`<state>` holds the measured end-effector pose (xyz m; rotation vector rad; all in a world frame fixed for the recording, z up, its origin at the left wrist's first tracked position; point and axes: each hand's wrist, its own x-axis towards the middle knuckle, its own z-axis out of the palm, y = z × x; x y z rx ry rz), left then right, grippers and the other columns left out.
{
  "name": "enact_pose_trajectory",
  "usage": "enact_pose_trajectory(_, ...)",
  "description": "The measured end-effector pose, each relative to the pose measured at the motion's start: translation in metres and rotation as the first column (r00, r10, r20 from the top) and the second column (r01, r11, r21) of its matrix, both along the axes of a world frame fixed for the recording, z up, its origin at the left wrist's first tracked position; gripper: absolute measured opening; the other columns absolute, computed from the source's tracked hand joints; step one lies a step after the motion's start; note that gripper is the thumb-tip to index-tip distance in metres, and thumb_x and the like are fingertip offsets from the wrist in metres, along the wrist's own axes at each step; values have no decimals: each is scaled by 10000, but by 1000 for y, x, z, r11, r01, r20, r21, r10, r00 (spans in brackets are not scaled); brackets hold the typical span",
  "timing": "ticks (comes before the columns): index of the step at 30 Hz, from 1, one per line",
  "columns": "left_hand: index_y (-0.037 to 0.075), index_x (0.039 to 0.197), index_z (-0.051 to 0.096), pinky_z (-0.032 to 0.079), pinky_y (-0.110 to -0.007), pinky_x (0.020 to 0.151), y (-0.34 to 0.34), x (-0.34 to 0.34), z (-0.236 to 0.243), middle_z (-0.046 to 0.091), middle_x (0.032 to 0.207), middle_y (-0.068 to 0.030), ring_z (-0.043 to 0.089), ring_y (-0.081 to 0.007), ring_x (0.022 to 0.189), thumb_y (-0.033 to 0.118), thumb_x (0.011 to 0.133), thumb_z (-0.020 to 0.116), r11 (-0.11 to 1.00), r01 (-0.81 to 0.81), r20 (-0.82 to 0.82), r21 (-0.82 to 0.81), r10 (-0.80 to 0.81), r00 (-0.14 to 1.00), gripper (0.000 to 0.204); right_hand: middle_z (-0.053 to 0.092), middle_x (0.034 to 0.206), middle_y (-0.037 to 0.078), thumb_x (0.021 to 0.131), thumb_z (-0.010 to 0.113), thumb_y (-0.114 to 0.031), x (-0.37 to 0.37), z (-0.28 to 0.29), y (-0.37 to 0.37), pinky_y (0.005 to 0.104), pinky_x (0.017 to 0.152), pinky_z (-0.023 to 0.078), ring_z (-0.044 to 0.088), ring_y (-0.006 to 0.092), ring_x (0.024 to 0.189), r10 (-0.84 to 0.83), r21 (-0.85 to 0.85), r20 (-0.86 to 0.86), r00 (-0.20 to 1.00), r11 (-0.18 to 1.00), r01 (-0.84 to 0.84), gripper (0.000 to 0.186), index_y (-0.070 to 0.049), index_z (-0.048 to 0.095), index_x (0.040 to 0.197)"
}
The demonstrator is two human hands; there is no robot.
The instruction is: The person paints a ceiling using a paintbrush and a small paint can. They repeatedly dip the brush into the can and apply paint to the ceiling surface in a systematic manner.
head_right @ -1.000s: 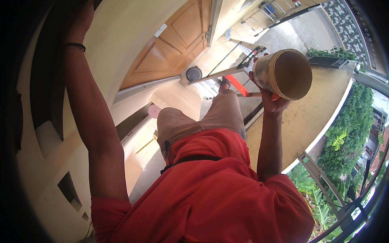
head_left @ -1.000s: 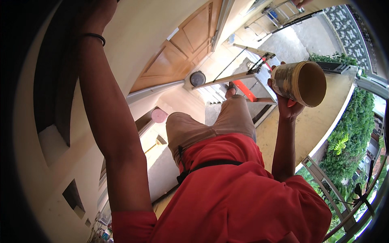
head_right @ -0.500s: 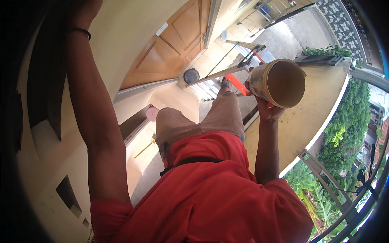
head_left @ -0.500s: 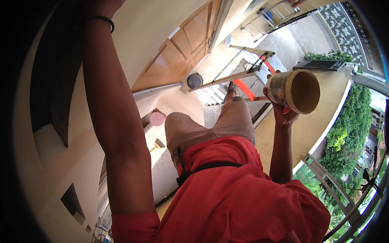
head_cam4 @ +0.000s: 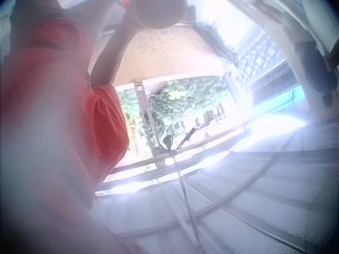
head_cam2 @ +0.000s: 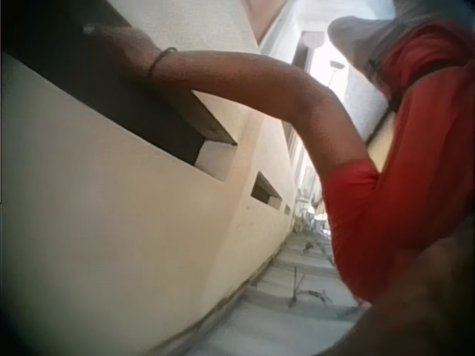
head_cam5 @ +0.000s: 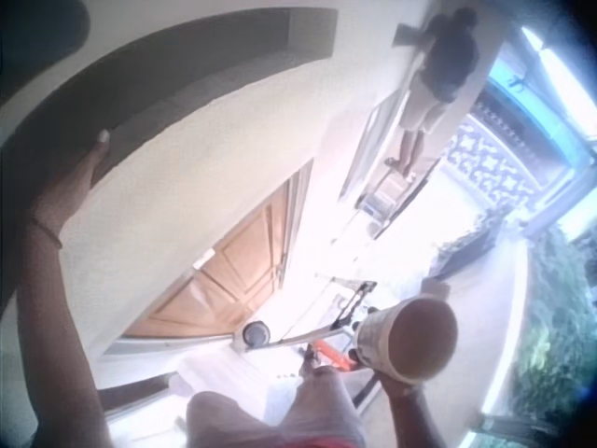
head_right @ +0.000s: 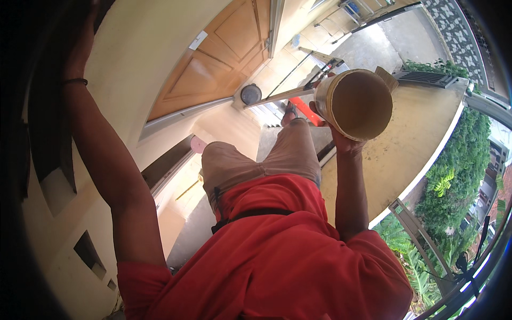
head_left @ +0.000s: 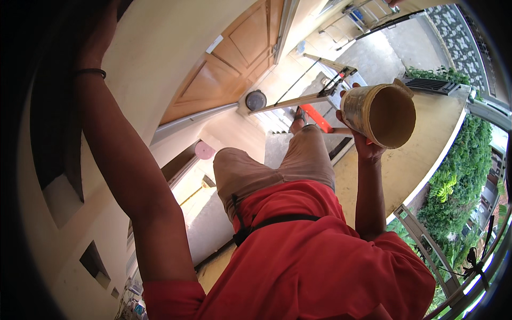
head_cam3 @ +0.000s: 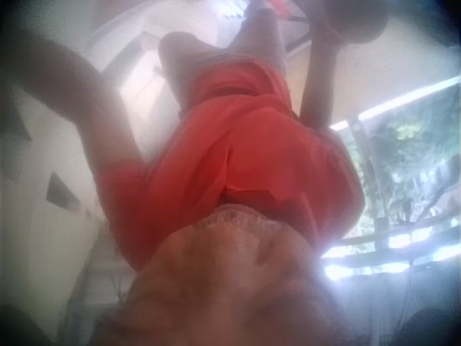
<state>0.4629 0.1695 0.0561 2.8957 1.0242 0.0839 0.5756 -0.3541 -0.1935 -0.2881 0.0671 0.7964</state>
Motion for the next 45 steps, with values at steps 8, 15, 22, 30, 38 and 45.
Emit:
enact_pose_trajectory(8,32,1641,519,304,-420,1333,80,-19,-43,525,1692,-181,467,-326,1585,652,1121,508,898,-6,352,440,-167,921,810,338,1741,274,1069,615,-612,86,-4,0,821,1176,402,413,566,1536,188,158,7,982,970,-187,855,-45,401,1673)
enact_pose_trajectory(15,17,1642,509,297,-416,1335,75,-36,-48,503,1704,-187,448,-319,1596,642,1130,496,976,-217,352,19,197,915,808,452,1673,258,1085,633,-554,151,-28,-22,616,1120,598,510,441,1523,128,-170,105,986,979,-109,839,0,393,1669)
enact_pose_trajectory(22,3,1644,500,290,-412,1338,77,-48,-43,482,1717,-194,430,-312,1606,631,1138,485,960,-271,321,-72,280,905,807,430,1681,251,1091,634,-537,194,-29,-21,722,1108,567,513,496,1501,40,-90,9,999,995,-39,753,-75,444,1655)
enact_pose_trajectory(30,-14,1645,489,281,-408,1341,73,-58,-35,457,1732,-202,409,-304,1618,618,1148,472,949,-301,306,-94,315,898,805,412,1698,244,1067,653,-580,215,-33,-8,750,1142,523,483,520,1518,63,-51,45,997,997,-60,773,-134,450,1665)
enact_pose_trajectory(38,-15,1665,455,240,-391,1360,62,-51,-36,431,1751,-188,381,-296,1632,582,1172,435,937,-336,287,-94,348,892,775,455,1650,284,1040,665,-636,215,-22,-11,736,1192,480,467,500,1534,67,10,6,998,998,-67,964,-1,345,1690)
enact_pose_trajectory(45,-25,1653,470,238,-398,1361,80,-64,-39,452,1737,-187,393,-286,1623,571,1171,448,929,-349,240,-123,369,898,767,297,1760,269,1065,638,-614,218,-22,-21,840,1168,401,363,573,1570,-21,16,-12,1000,1000,21,771,-173,456,1671)
